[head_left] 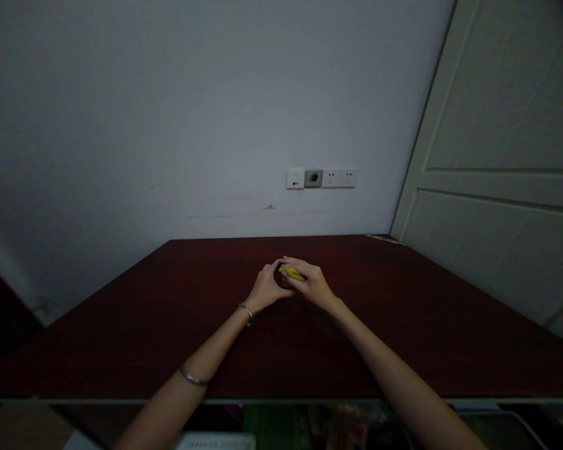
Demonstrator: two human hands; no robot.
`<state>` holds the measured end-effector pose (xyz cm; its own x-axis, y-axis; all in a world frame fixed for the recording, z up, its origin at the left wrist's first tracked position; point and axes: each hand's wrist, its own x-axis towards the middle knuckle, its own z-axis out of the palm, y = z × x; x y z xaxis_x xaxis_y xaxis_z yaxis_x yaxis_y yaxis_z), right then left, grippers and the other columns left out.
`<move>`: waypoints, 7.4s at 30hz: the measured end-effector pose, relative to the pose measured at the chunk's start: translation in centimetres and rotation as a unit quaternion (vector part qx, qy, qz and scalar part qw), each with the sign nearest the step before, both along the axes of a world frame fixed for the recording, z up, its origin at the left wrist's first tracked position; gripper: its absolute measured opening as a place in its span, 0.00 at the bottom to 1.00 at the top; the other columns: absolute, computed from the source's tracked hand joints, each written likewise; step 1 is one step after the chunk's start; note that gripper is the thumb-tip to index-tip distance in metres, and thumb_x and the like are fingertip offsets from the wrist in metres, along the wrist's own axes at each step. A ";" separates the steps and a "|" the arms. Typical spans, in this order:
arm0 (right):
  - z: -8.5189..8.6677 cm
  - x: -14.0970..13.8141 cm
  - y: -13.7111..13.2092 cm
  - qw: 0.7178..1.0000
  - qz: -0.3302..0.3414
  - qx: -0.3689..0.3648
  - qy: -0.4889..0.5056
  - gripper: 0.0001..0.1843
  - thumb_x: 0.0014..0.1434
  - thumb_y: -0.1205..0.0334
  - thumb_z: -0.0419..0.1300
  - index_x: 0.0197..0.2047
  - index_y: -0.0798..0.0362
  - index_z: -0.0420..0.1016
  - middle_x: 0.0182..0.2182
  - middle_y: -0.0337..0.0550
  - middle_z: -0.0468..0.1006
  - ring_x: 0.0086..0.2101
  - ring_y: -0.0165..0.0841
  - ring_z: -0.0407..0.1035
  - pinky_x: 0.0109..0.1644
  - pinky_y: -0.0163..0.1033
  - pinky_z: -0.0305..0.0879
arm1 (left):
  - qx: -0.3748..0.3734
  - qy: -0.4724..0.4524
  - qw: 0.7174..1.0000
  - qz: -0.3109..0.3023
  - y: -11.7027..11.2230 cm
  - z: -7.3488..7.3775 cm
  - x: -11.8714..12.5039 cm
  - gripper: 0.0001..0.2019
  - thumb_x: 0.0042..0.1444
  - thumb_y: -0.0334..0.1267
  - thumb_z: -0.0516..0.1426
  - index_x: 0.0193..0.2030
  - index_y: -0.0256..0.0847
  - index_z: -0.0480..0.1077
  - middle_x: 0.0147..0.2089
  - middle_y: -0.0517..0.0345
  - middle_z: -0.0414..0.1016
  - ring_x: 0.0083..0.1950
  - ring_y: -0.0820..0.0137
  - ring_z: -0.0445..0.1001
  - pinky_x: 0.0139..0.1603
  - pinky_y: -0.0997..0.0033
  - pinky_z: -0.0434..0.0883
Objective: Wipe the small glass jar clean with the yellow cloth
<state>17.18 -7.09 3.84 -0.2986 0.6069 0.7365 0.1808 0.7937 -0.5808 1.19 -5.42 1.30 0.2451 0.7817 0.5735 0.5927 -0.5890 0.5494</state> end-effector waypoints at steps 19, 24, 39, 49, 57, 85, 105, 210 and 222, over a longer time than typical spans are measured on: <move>0.0 -0.2 0.1 0.991 -0.088 -0.065 0.080 0.13 0.52 0.57 0.60 0.41 0.48 0.78 0.43 0.43 0.78 0.44 0.40 0.71 0.53 0.46 0.64 | 0.010 0.024 1.000 -0.010 -0.4 0.2 0.3 0.45 0.31 0.47 0.68 0.58 0.36 0.58 0.48 0.47 0.67 0.50 0.57 0.68 0.52 0.57 0.66; -0.2 0.0 0.7 0.985 -0.125 -0.079 0.091 0.14 0.53 0.55 0.58 0.40 0.51 0.78 0.40 0.44 0.79 0.40 0.41 0.73 0.48 0.45 0.67 | 0.019 0.035 0.999 -0.019 -0.5 0.2 0.4 0.45 0.31 0.49 0.68 0.58 0.36 0.58 0.50 0.46 0.66 0.52 0.57 0.67 0.55 0.57 0.64; -0.9 -0.5 0.7 0.991 -0.091 -0.030 0.097 0.12 0.54 0.59 0.59 0.41 0.51 0.77 0.42 0.45 0.78 0.43 0.39 0.73 0.50 0.44 0.67 | -0.012 0.009 1.000 0.018 0.0 -0.4 0.1 0.46 0.32 0.50 0.66 0.59 0.33 0.59 0.51 0.42 0.68 0.52 0.56 0.69 0.53 0.58 0.65; -1.0 -0.8 0.1 0.995 -0.059 0.021 0.077 0.12 0.53 0.60 0.60 0.42 0.50 0.77 0.46 0.45 0.76 0.47 0.39 0.70 0.55 0.45 0.64 | -0.071 -0.099 0.991 -0.045 -0.1 0.2 0.2 0.35 0.36 0.39 0.66 0.54 0.36 0.64 0.47 0.50 0.75 0.46 0.62 0.73 0.49 0.64 0.69; -0.7 -0.7 0.5 0.990 -0.048 -0.045 0.125 0.13 0.53 0.58 0.60 0.42 0.50 0.77 0.46 0.45 0.76 0.47 0.40 0.70 0.54 0.46 0.64 | -0.095 -0.161 0.980 -0.067 -0.3 0.5 0.5 0.35 0.33 0.38 0.67 0.52 0.34 0.66 0.45 0.51 0.75 0.45 0.62 0.73 0.49 0.64 0.69; -0.5 -0.1 0.1 0.998 -0.052 0.025 0.038 0.11 0.52 0.62 0.60 0.40 0.50 0.78 0.45 0.46 0.77 0.48 0.40 0.70 0.54 0.49 0.64 | -0.085 -0.114 0.985 -0.098 -0.2 0.5 0.6 0.33 0.36 0.38 0.66 0.53 0.36 0.65 0.45 0.52 0.75 0.44 0.64 0.74 0.45 0.68 0.71; -1.1 -0.6 -0.2 0.973 -0.028 0.180 -0.142 0.17 0.51 0.65 0.60 0.46 0.49 0.74 0.47 0.45 0.76 0.50 0.38 0.68 0.59 0.49 0.60 | -0.053 -0.094 0.991 -0.074 1.3 -0.8 -0.2 0.27 0.42 0.31 0.61 0.52 0.34 0.66 0.51 0.45 0.72 0.50 0.61 0.72 0.53 0.62 0.67; -0.5 -0.5 1.3 0.960 -0.010 -0.233 0.156 0.33 0.39 0.59 0.67 0.50 0.51 0.64 0.45 0.44 0.72 0.43 0.37 0.69 0.50 0.42 0.65 | -0.220 -0.244 0.936 -0.128 -0.2 1.2 1.0 0.31 0.36 0.31 0.67 0.50 0.32 0.65 0.45 0.47 0.74 0.43 0.64 0.74 0.49 0.60 0.70; -1.1 0.2 2.8 0.964 -0.002 -0.203 0.172 0.21 0.53 0.46 0.56 0.45 0.50 0.70 0.44 0.42 0.74 0.45 0.36 0.68 0.51 0.40 0.63 | -0.224 -0.281 0.921 -0.153 -0.8 0.9 1.5 0.38 0.31 0.32 0.69 0.53 0.34 0.62 0.50 0.45 0.71 0.49 0.61 0.72 0.53 0.58 0.67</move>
<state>17.33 -4.30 2.72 -0.0755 0.8664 0.4935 -0.0747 0.4887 -0.8693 2.74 -6.23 2.23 0.2560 0.9141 0.3145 -0.0158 -0.3214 0.9468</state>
